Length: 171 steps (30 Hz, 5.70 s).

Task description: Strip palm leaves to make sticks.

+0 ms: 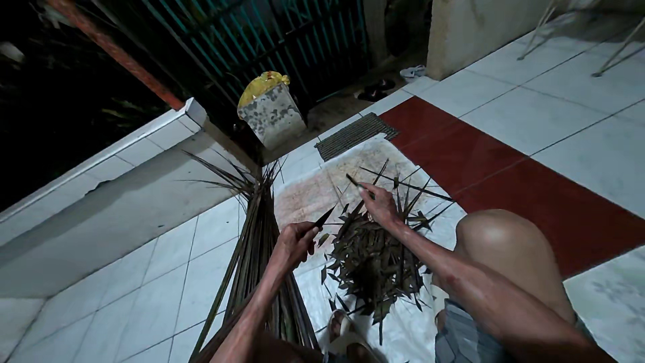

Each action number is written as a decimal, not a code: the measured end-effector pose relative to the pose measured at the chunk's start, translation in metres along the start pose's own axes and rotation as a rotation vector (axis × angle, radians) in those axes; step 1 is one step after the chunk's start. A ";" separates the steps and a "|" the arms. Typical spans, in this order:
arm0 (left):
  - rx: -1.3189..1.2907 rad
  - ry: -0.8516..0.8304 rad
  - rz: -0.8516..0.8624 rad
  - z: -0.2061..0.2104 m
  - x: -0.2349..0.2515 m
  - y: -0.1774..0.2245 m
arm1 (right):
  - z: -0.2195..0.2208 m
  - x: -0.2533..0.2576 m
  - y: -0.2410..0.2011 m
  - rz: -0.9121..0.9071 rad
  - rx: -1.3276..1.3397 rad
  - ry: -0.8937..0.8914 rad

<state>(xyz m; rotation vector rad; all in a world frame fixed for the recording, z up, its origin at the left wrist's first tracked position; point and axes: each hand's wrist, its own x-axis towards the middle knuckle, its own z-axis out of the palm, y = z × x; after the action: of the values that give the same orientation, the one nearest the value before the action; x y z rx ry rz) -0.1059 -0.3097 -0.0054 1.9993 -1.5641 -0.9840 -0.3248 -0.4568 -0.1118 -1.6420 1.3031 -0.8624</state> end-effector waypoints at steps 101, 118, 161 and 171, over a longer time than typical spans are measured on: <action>0.706 0.311 0.011 0.019 0.018 0.015 | 0.019 -0.059 -0.060 -0.135 -0.033 -0.362; 0.844 0.317 0.001 0.029 0.017 0.024 | 0.019 -0.060 -0.068 -0.053 -0.089 -0.329; 0.749 0.224 0.077 0.033 0.005 0.022 | 0.036 -0.042 -0.012 -0.146 -0.098 -0.110; 0.816 0.274 0.094 0.031 0.001 0.017 | 0.005 -0.028 0.003 -0.033 -0.090 -0.007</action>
<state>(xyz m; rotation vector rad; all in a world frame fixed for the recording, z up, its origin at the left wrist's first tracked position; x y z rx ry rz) -0.1399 -0.3120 -0.0146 2.3800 -2.0638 0.0190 -0.3279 -0.4290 -0.1166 -1.7395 1.3302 -0.8278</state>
